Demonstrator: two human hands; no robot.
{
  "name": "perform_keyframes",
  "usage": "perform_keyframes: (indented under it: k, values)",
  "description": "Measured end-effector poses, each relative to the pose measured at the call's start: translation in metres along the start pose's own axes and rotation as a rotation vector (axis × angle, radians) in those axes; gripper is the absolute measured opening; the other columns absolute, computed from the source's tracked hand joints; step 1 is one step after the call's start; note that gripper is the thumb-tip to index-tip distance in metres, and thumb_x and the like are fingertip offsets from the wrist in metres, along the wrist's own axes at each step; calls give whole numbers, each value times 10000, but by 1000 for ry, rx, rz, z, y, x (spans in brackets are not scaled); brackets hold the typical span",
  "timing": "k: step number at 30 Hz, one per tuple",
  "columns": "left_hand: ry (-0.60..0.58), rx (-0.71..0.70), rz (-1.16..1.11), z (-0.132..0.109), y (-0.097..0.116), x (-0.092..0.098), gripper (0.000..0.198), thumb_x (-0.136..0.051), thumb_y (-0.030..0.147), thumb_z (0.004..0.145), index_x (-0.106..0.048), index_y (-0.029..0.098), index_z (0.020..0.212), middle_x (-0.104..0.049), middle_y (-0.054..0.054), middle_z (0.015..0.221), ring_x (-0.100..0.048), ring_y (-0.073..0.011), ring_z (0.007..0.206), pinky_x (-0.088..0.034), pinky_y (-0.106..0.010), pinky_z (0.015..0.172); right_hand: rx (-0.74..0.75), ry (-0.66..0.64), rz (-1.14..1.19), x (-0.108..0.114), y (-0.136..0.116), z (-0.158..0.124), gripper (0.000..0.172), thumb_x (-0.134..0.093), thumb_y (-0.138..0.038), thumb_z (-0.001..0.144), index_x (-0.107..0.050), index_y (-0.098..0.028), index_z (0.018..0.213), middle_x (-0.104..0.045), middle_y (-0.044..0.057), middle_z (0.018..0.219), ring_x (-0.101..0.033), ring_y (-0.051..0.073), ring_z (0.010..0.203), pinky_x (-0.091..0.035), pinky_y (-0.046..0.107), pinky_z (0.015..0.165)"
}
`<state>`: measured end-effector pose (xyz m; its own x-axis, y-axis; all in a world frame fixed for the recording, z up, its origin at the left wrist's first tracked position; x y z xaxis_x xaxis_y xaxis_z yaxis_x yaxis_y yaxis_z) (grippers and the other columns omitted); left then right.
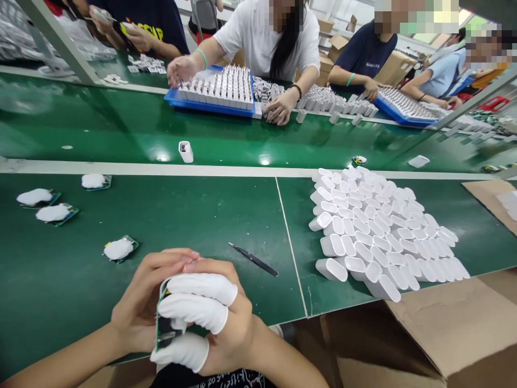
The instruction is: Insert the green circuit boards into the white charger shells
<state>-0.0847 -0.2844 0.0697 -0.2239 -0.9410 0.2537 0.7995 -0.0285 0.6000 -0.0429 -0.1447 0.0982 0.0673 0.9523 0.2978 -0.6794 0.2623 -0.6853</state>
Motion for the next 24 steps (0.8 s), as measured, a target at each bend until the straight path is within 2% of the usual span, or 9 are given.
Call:
perform_keyframes:
  k: [9, 16, 19, 21, 22, 24]
  values:
    - [1, 16, 31, 2, 2, 1, 513, -624, 233, 854, -488, 99, 1331, -581, -118, 1059, -604, -240, 1057, -576, -374, 856, 22, 59, -51, -4, -1, -1, 295, -657, -269, 868, -544, -192, 1130, -627, 93, 1040, -596, 252, 1124, -546, 403, 983]
    - [11, 26, 61, 3, 0, 1, 530, -656, 200, 825, -500, 108, 1323, -587, -109, 1080, -602, -230, 1066, -571, -351, 874, 29, 58, -49, -7, 8, -2, 360, -663, -265, 860, -534, -199, 1190, -625, 79, 1069, -554, 235, 1168, -498, 396, 1027]
    - [14, 50, 97, 2, -4, 0, 507, -667, 210, 829, -518, 129, 1306, -603, -108, 1094, -613, -218, 1057, -574, -338, 873, 10, 58, -93, -7, 15, -9, 458, -605, -345, 893, -482, -223, 1317, -527, 95, 1290, -436, 261, 1302, -379, 458, 1123]
    - [26, 70, 119, 1, -8, -1, 514, -684, 209, 819, -522, 159, 1305, -617, -106, 1106, -628, -228, 1067, -580, -354, 873, -121, 60, -15, -7, 18, -14, 678, -579, -486, 890, -311, -241, 1462, -385, 123, 1456, -369, 307, 1362, -344, 525, 1129]
    - [36, 79, 130, 0, -10, -1, 519, -688, 204, 817, -521, 174, 1308, -624, -107, 1116, -634, -237, 1076, -582, -368, 874, -230, 60, 59, -6, 20, -16, 760, -583, -524, 878, -232, -254, 1496, -350, 134, 1488, -381, 316, 1358, -366, 536, 1109]
    - [53, 66, 152, 0, -14, -3, 512, -687, 209, 823, -523, 189, 1307, -636, -109, 1117, -638, -252, 1092, -584, -395, 879, -462, 34, 267, -6, 23, -18, 765, -620, -499, 868, -236, -284, 1493, -436, 131, 1443, -499, 284, 1274, -472, 480, 1028]
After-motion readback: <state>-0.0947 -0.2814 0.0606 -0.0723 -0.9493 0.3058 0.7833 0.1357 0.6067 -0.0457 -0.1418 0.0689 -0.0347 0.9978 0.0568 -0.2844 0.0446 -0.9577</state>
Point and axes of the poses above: each hand's wrist, its own z-axis towards the middle knuckle, its own x-axis out of the back of the hand, y = z × x, the point moved 2 cm from there along z, towards the middle knuckle
